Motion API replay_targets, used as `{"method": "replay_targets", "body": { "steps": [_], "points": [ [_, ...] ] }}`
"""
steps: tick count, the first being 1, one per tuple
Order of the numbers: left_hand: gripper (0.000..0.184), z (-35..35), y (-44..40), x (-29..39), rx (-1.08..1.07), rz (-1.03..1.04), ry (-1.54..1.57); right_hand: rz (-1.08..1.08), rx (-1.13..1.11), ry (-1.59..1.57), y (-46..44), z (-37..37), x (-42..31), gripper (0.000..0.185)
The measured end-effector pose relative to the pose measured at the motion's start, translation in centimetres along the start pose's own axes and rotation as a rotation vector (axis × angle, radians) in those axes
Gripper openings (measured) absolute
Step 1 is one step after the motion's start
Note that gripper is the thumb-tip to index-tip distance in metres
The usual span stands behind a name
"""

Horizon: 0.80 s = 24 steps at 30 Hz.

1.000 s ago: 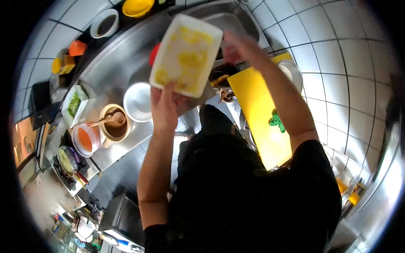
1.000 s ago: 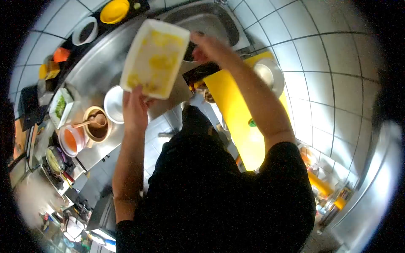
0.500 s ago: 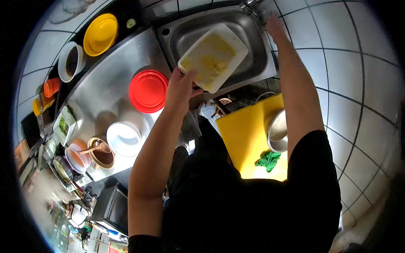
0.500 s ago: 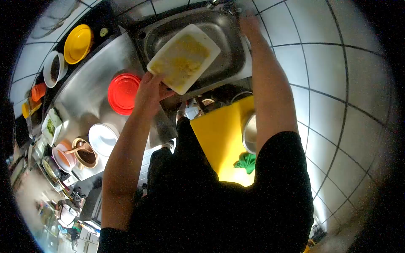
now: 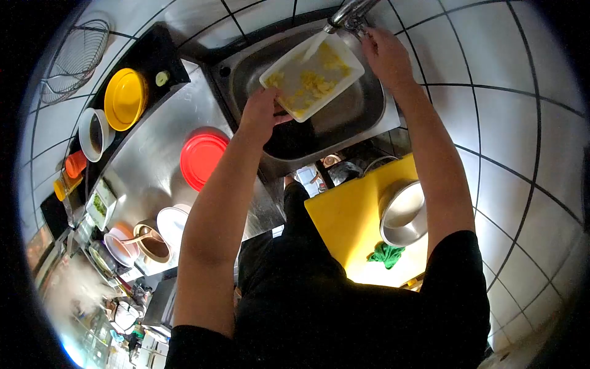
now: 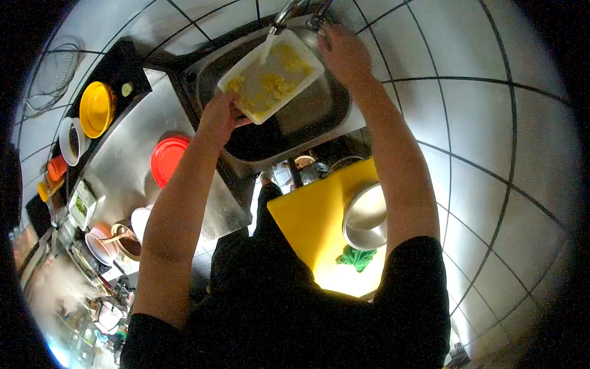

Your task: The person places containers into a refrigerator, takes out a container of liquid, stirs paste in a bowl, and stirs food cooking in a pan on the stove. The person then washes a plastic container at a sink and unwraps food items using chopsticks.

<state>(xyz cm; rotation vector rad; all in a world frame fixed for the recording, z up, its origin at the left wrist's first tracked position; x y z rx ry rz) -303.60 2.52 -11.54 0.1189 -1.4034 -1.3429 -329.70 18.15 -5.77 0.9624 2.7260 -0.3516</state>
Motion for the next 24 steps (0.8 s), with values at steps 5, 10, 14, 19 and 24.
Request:
{"method": "replay_targets", "body": {
  "steps": [5, 10, 14, 19, 24],
  "points": [
    [0.042, 0.4, -0.5, 0.1, -0.028, 0.015, -0.036, 0.243, -0.29, -0.642, 0.3, 3.1, -4.1, 0.033],
    [0.046, 1.5, -0.2, 0.9, -0.101, 0.01, -0.077, 0.042, -0.334, -0.185, -0.5, 8.4, -7.2, 0.035],
    [0.049, 1.8, 0.5, 1.6, -0.184, 0.028, -0.004, -0.085, -0.361, -0.366, 0.7, 9.9, -11.2, 0.031],
    [0.052, -0.4, -0.8, 1.9, -0.156, 0.042, 0.006, -0.067, -0.456, -0.226, 0.1, 6.9, -11.2, 0.029],
    [0.05, -2.2, -1.2, 1.6, -0.12, -0.004, -0.138, 0.319, -0.186, -0.209, -1.5, 3.5, -7.1, 0.028]
  ]
}}
Point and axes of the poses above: each hand's wrist, its own y-axis away from the middle knuckle, its own z-axis out of the palm, x = y × z, the point moved 3 cm from there along -y, towards the middle knuckle, and after that the axes turned 1 degree about x, right-handed, at the moved point
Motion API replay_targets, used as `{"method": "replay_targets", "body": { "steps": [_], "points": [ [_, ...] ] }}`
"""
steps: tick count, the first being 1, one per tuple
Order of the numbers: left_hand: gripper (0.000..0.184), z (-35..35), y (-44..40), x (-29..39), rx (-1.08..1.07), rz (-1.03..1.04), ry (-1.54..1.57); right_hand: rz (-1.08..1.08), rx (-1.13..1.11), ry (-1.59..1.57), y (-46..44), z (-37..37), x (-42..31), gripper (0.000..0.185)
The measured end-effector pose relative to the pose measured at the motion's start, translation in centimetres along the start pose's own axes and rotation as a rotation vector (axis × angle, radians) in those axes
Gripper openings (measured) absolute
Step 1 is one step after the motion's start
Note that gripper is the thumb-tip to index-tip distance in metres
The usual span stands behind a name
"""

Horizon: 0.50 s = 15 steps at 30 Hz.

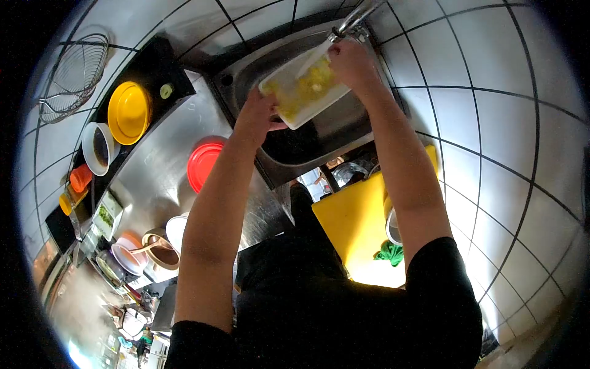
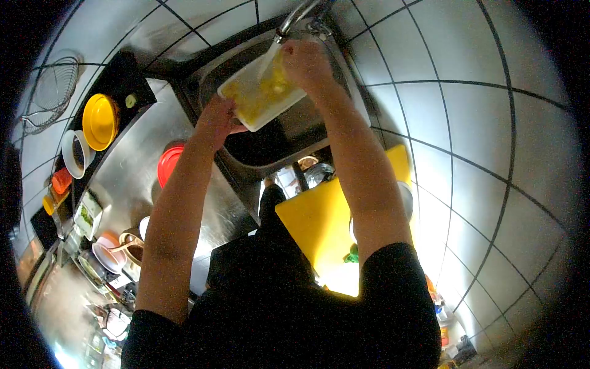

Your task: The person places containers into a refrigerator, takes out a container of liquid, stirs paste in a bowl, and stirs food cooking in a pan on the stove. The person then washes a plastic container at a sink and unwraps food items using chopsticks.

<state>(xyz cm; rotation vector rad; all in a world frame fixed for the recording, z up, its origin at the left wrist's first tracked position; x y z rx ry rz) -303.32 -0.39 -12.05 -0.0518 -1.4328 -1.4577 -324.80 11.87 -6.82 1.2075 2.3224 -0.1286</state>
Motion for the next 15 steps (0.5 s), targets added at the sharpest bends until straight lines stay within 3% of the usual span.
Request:
{"method": "replay_targets", "body": {
  "steps": [3, 6, 13, 15],
  "points": [
    [0.048, -0.7, 0.5, -0.5, 0.036, -0.021, 0.126, 0.05, 0.257, -0.037, 0.1, -1.9, 1.6, 0.028],
    [0.047, -0.9, 0.8, -1.4, 0.013, -0.078, 0.119, 0.119, 0.252, 0.003, 0.4, -3.1, 2.5, 0.03],
    [0.044, -0.5, 0.2, -1.3, -0.022, 0.004, 0.056, 0.116, 0.323, 0.089, -0.3, -2.4, 5.1, 0.036],
    [0.044, 0.2, 0.2, -0.8, -0.021, -0.004, 0.141, 0.186, 0.197, 0.075, -0.3, -2.9, 4.5, 0.038]
  ]
}}
Point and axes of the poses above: each hand's wrist, its own y-axis away from the middle knuckle, its own z-axis out of the palm, x = y × z, the point moved 3 cm from there along -y, towards the middle knuckle, and after that the axes turned 1 degree about x, right-handed, at the moved point
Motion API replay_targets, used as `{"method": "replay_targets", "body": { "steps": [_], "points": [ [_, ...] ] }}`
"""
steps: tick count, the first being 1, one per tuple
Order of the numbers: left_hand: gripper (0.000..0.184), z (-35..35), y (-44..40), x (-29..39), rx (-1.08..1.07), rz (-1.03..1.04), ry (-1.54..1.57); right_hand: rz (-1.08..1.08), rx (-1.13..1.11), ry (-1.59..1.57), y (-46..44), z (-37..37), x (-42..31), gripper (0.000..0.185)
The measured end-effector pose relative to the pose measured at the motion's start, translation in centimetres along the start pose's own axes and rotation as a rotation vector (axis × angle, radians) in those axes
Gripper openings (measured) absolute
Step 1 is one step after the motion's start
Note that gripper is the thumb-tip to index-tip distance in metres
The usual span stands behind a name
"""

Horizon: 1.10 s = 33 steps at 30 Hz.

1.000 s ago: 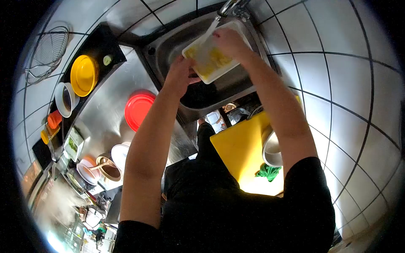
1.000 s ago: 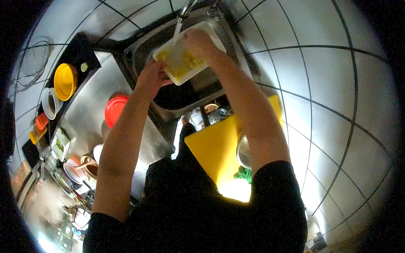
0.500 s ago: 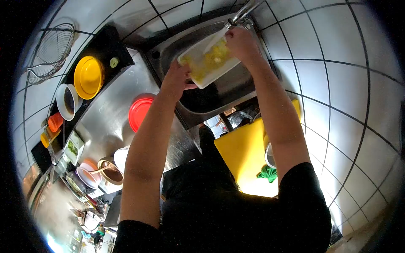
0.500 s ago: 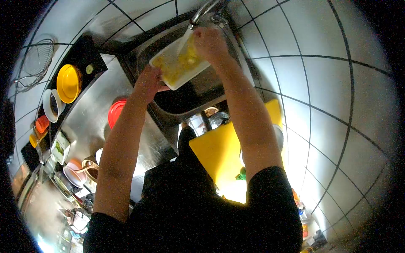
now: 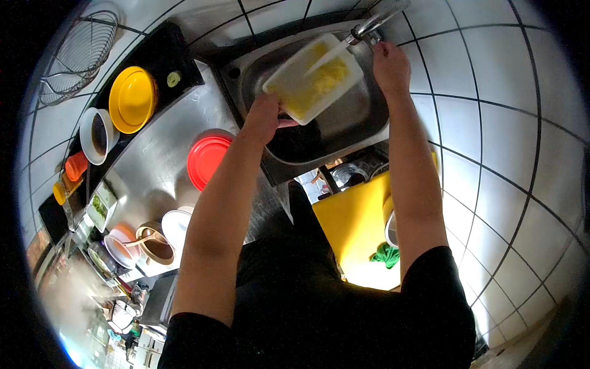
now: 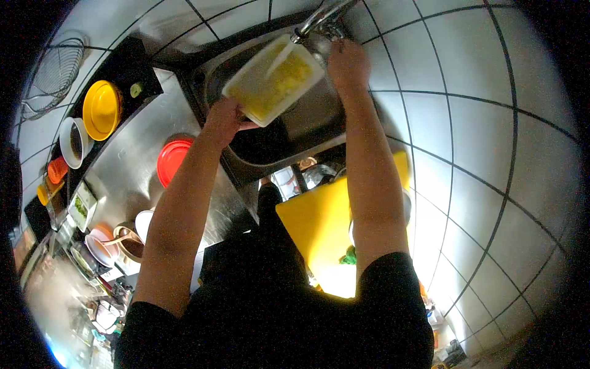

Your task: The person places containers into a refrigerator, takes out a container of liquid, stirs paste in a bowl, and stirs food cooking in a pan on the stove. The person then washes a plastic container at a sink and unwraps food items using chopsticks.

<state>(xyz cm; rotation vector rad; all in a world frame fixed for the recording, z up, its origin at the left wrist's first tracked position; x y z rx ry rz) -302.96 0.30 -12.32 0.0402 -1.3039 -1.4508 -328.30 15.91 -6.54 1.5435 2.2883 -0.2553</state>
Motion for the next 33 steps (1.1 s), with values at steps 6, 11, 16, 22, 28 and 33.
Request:
{"method": "replay_targets", "body": {
  "steps": [6, 11, 16, 22, 28, 33],
  "points": [
    [0.045, 0.5, -1.4, -0.1, -0.061, 0.021, 0.014, -0.066, -0.03, -0.048, 0.3, 0.5, 1.6, 0.043],
    [0.048, 0.9, -1.9, -0.1, -0.074, 0.035, -0.019, 0.337, -0.125, -0.666, -1.8, 3.3, 5.9, 0.037],
    [0.051, 1.6, -2.0, -0.2, -0.033, 0.071, 0.04, 0.531, -0.204, -1.148, -2.5, 3.6, 5.6, 0.034],
    [0.05, 1.9, -1.3, 0.4, -0.034, 0.112, -0.013, 0.538, -0.315, -1.457, -2.8, 2.9, 3.5, 0.037],
    [0.047, 0.7, -1.7, -0.5, -0.019, 0.044, -0.081, 0.569, -0.32, -1.554, -3.9, 3.2, 3.9, 0.038],
    [0.046, 1.3, -0.8, -0.5, 0.012, 0.066, -0.043, 0.496, -0.165, -2.009, -4.5, 3.1, 6.4, 0.035]
  ]
}}
Point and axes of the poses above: each hand's wrist, its own y-axis away from the middle knuckle, its own z-axis out of the palm, x = y × z, the point moved 3 cm from there along -y, towards the middle knuckle, and after that the axes turned 1 degree about x, right-handed, at the moved point
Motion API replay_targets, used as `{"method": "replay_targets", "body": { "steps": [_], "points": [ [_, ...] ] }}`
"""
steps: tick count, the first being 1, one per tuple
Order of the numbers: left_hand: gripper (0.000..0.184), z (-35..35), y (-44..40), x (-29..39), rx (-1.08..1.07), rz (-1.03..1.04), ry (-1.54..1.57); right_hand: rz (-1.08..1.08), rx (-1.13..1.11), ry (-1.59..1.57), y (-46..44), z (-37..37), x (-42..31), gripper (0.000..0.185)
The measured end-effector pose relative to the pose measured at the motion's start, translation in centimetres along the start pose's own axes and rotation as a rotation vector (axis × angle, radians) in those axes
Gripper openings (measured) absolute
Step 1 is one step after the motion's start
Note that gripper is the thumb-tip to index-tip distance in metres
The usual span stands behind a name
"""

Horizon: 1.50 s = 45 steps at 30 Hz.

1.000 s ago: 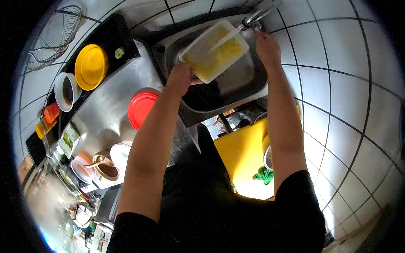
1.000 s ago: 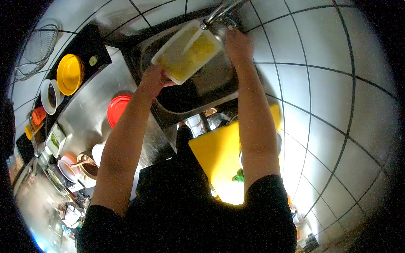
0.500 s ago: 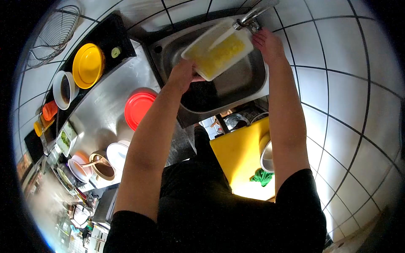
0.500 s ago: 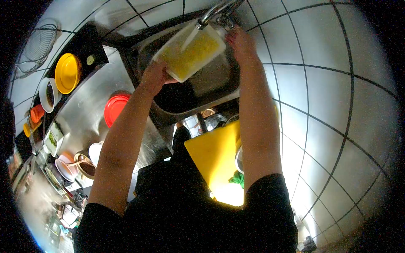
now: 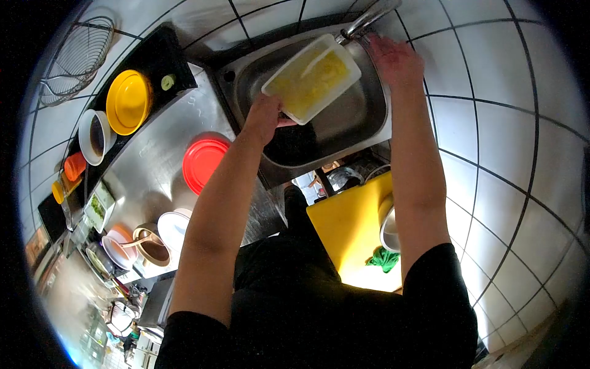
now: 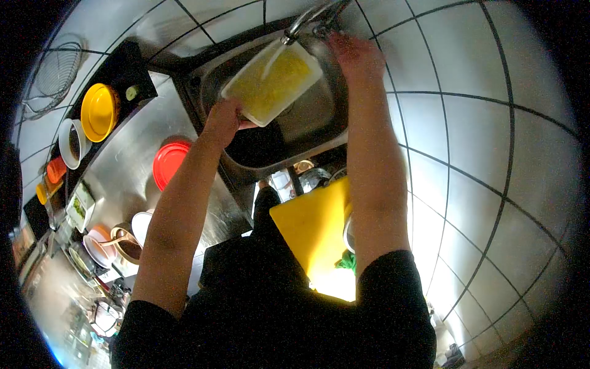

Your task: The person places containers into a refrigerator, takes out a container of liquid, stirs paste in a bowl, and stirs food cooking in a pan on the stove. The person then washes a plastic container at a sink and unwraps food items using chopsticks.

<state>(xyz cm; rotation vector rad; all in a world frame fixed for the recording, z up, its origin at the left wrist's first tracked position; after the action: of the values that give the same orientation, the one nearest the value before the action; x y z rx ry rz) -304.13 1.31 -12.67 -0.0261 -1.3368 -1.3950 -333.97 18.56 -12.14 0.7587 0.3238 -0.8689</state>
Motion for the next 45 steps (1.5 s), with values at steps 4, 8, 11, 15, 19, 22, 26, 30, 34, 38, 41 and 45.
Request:
{"method": "replay_targets", "body": {
  "steps": [4, 8, 11, 15, 19, 22, 26, 30, 34, 38, 41, 45],
  "points": [
    [0.049, -0.3, 0.3, -0.3, -0.003, -0.008, 0.029, -0.087, -0.027, -0.035, 1.6, -0.5, 1.2, 0.025],
    [0.053, -0.4, 1.0, -0.5, 0.019, 0.074, 0.01, -0.218, 0.335, 0.225, 5.0, -0.7, 4.6, 0.039],
    [0.053, -0.4, 1.1, 0.0, 0.004, 0.048, 0.004, -0.224, 0.45, 0.328, 7.6, -0.5, 6.6, 0.038],
    [0.053, -0.4, 1.5, -0.2, 0.036, 0.078, 0.06, -0.166, 0.51, 0.329, 11.2, -0.8, 10.3, 0.04],
    [0.056, -0.3, 2.7, -0.6, 0.073, 0.103, 0.162, -0.15, 0.476, 0.237, 12.8, -1.7, 12.7, 0.04],
    [0.059, -1.3, 3.1, -1.6, 0.081, 0.135, 0.257, -0.082, 0.484, 0.108, 14.6, -0.8, 14.3, 0.039],
    [0.062, -1.2, 4.1, -2.0, 0.144, 0.148, 0.348, 0.019, 0.419, 0.029, 16.4, -0.9, 17.7, 0.039],
    [0.06, -1.6, 5.1, -2.5, 0.2, 0.153, 0.428, 0.03, 0.38, -0.051, 17.7, 0.3, 19.4, 0.039],
    [0.053, -1.3, 6.6, -1.6, 0.193, 0.204, 0.414, -0.051, 0.275, -0.043, 17.4, 1.7, 18.1, 0.039],
    [0.049, -1.8, 7.4, -1.0, 0.178, 0.214, 0.381, -0.082, 0.257, -0.004, 15.4, 2.0, 16.2, 0.039],
    [0.049, -2.2, 8.3, -0.7, 0.212, 0.187, 0.291, -0.132, 0.197, 0.035, 13.5, 2.8, 14.3, 0.038],
    [0.05, -0.9, 10.5, 1.2, 0.169, 0.158, 0.209, -0.169, 0.053, 0.129, 10.3, 3.2, 13.2, 0.039]
  ]
}}
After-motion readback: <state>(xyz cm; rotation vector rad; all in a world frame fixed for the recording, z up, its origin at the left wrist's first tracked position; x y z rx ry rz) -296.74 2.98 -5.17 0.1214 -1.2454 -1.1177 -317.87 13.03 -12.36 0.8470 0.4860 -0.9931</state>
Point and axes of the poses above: each hand's wrist, its own y-axis away from the middle knuckle, its own z-axis out of the palm, x = y × z, the point moved 3 cm from there along -y, towards the middle knuckle, and after that the axes turned 1 degree about x, right-handed, at the moved point
